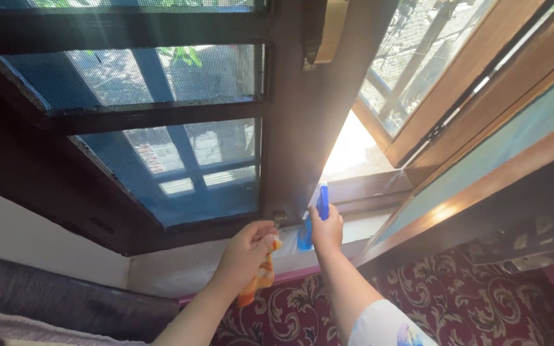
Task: The recorder sprays glass cleaner on a window pane and wipes it clean with a cloth.
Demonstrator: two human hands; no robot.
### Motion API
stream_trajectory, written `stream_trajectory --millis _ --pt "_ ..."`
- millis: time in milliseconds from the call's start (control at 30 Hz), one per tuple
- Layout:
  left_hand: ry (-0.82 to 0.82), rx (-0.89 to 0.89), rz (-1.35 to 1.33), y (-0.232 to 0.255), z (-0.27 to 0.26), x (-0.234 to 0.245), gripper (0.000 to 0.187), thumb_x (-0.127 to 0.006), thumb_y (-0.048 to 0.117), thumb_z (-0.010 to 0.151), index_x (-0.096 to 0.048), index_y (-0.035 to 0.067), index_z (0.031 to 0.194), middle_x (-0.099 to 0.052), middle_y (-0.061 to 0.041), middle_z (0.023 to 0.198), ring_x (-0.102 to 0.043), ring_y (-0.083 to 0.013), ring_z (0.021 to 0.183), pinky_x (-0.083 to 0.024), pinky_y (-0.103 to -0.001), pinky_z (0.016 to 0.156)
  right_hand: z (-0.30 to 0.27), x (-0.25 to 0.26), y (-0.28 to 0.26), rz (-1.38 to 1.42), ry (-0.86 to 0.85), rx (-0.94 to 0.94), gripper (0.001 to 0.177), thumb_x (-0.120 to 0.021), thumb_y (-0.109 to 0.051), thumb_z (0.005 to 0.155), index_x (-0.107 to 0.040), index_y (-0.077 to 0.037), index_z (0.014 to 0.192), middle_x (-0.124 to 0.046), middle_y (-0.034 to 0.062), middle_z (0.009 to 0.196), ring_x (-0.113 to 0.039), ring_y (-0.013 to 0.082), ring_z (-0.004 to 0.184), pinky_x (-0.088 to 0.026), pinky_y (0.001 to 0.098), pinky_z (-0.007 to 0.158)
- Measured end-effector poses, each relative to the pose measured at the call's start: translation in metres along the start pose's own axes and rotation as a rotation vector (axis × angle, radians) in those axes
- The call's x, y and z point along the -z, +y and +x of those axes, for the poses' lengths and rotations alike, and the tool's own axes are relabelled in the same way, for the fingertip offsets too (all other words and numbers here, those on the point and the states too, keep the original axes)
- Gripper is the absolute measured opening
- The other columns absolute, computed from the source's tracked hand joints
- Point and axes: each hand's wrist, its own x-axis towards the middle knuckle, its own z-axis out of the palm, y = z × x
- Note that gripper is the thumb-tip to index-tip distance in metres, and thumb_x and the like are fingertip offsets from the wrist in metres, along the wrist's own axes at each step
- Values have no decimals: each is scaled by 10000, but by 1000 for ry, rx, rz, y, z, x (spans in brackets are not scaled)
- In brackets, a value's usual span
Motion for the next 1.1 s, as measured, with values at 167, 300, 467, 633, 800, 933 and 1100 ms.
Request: stream_trajectory --millis 167,300,467,633,800,933,1100 --pt "-12 -127 17 -7 8 -11 330 -600 106 976 -625 -22 1279 -730 -122 1221 -697 -176 1152 -541 -299 1003 -1 15 -3 272 -193 -422 422 -721 -345 872 -599 -33 1129 -669 142 967 -710 301 863 -629 475 705" --pt "-37 -94 -24 -3 9 -23 346 -590 114 970 -606 -9 1293 -730 -120 1228 -704 -176 1142 -551 -302 992 6 12 53 376 -277 -514 386 -733 -279 863 -600 -25 1121 -677 106 974 -709 275 874 -619 456 709" --pt "78 -114 33 20 6 -30 362 -614 168 969 -617 -8 1285 -752 -128 1187 -719 -185 1111 -558 -304 958 -29 45 -12 171 -835 -718 563 -667 -511 886 -626 -100 1269 -717 169 1163 -725 346 988 -593 485 799" --pt "175 -171 66 72 -14 -21 326 -558 212 998 -644 49 1267 -769 -92 1147 -726 -184 1040 -576 -318 901 -73 88 -122 584 -1172 -590 625 -471 -585 968 -574 -117 1370 -677 130 1254 -682 321 1104 -597 484 850" --pt "293 -435 89 137 -46 -3 273 -519 160 1027 -699 42 1193 -762 -86 1129 -723 -173 1045 -552 -325 922 -81 108 -199 924 -1059 -366 450 -489 -369 1014 -584 -100 1362 -677 135 1247 -686 275 1091 -577 449 863" --pt "416 -650 333 191 -78 27 231 -557 99 994 -665 45 1191 -733 -103 1125 -710 -224 1086 -536 -356 964 -81 117 -261 786 -945 -55 373 -620 -105 910 -644 -1 1268 -711 181 1138 -723 307 1013 -600 442 845" --pt "719 -1100 657 259 -110 93 378 -607 30 907 -584 23 1285 -608 -168 1294 -578 -348 1256 -446 -442 1072 -110 151 -378 743 -693 381 381 -616 0 890 -703 33 1259 -755 185 1077 -743 284 972 -620 375 846"
